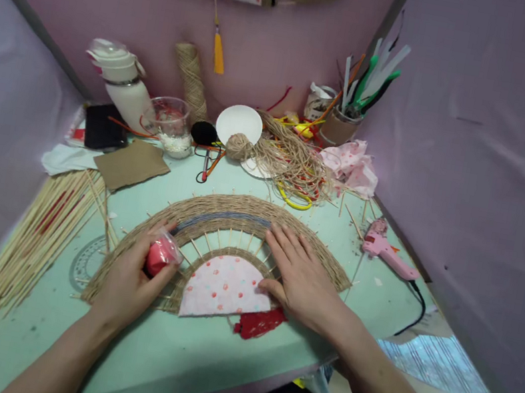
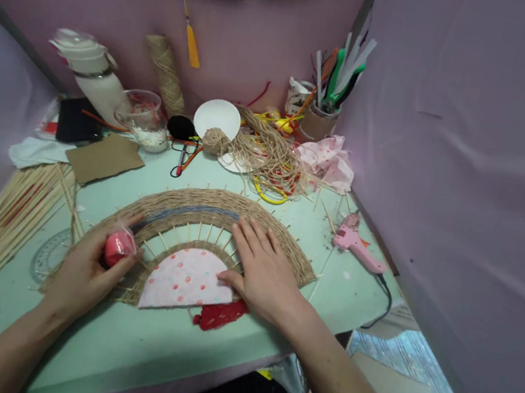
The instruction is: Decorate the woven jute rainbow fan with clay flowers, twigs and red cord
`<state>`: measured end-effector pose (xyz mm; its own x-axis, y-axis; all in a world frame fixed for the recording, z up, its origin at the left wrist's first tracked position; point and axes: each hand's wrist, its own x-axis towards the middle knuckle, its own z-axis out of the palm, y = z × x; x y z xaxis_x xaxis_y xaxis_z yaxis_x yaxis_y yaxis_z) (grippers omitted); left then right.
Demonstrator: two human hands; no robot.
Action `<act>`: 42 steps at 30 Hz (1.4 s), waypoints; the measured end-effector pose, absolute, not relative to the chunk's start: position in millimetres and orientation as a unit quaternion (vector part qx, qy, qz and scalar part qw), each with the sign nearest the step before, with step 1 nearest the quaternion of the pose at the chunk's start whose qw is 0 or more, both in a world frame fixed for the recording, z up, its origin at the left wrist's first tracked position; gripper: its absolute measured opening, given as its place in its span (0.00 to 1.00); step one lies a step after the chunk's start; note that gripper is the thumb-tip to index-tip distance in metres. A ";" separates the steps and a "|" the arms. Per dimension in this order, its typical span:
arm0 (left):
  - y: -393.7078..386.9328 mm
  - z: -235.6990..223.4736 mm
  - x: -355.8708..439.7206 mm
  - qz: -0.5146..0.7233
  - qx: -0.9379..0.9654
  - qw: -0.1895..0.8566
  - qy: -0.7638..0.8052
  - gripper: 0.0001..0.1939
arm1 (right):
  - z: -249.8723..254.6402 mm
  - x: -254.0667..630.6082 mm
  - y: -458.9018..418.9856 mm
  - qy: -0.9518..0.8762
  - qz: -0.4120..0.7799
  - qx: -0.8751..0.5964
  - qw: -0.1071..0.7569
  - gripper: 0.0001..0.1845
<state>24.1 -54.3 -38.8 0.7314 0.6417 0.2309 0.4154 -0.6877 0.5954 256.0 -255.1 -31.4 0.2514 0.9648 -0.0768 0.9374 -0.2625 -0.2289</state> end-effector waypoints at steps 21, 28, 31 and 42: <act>-58.8 -36.1 20.3 0.273 0.890 0.265 0.250 0.20 | -21.7 183.4 -284.4 -0.647 0.138 -0.718 0.214 0.08; -68.7 -22.3 18.4 0.273 0.891 0.264 0.249 0.13 | 10.2 182.7 -300.1 -0.505 0.392 -0.730 0.242 0.15; -79.9 -10.5 25.5 0.217 0.914 0.276 0.204 0.14 | 23.5 196.0 -300.5 -0.500 0.337 -0.751 0.269 0.10; -92.9 -3.3 90.1 0.167 0.940 0.267 0.128 0.27 | 33.5 232.5 -222.7 -0.468 0.246 -0.697 0.484 0.08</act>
